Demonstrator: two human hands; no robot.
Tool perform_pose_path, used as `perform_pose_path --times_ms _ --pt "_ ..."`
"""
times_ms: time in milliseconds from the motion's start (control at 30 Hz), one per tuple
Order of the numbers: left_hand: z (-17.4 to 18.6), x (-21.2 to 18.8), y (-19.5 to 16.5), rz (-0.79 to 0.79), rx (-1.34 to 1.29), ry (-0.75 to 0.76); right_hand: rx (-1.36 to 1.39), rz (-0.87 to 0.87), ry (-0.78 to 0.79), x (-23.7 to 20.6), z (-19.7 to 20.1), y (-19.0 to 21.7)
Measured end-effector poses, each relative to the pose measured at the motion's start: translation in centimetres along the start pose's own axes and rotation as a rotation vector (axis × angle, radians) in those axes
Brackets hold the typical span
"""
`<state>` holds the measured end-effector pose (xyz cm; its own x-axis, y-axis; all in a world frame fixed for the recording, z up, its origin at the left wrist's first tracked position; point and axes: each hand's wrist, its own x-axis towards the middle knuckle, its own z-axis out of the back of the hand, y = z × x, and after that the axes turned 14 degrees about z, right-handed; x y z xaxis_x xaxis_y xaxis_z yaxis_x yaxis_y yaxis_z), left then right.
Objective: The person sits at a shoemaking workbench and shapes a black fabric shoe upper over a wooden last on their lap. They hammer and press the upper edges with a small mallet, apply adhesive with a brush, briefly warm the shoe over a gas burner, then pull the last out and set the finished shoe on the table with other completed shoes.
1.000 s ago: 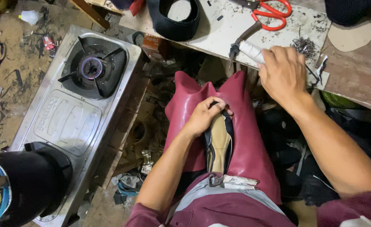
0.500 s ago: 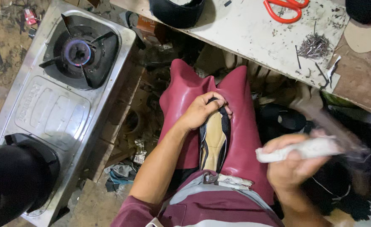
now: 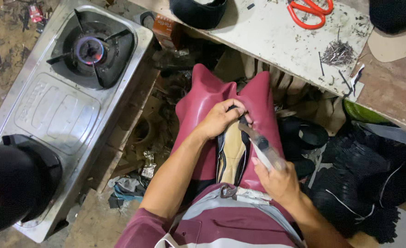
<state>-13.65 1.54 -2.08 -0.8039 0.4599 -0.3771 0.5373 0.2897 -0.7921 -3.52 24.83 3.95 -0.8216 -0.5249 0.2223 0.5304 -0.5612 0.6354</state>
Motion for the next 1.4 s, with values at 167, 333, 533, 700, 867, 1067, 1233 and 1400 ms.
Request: perform_pose_path --times_ms 167,333,533,700,867,1067,1233,1400 --pt "-0.2 -0.1 -0.4 -0.006 -0.058 0.061 0.651 -0.027 -0.509 -1.8 1.8 2.2" --pt "-0.5 -0.2 -0.8 0.055 -0.271 0.094 0.466 -0.057 -0.386 2.5 2.0 3.6" --pt "-0.6 -0.1 -0.4 0.013 -0.281 0.082 0.742 -0.093 -0.389 3.9 5.3 5.7" --pt "-0.4 0.2 -0.7 -0.033 -0.221 0.050 0.357 0.406 -0.321 5.6 3.3 4.2" --pt "-0.6 0.1 -0.7 -0.055 -0.039 -0.058 0.538 -0.336 -0.017 4.6 5.3 2.4" --pt "-0.5 0.1 -0.7 0.012 -0.243 0.063 0.685 0.069 -0.371 4.8 3.2 2.3" --pt "-0.8 0.2 -0.4 -0.066 -0.044 -0.011 0.485 -0.391 0.146 5.8 6.1 1.3" --pt "-0.9 0.1 -0.3 0.015 -0.260 0.064 0.765 0.285 -0.562 6.0 6.1 3.1"
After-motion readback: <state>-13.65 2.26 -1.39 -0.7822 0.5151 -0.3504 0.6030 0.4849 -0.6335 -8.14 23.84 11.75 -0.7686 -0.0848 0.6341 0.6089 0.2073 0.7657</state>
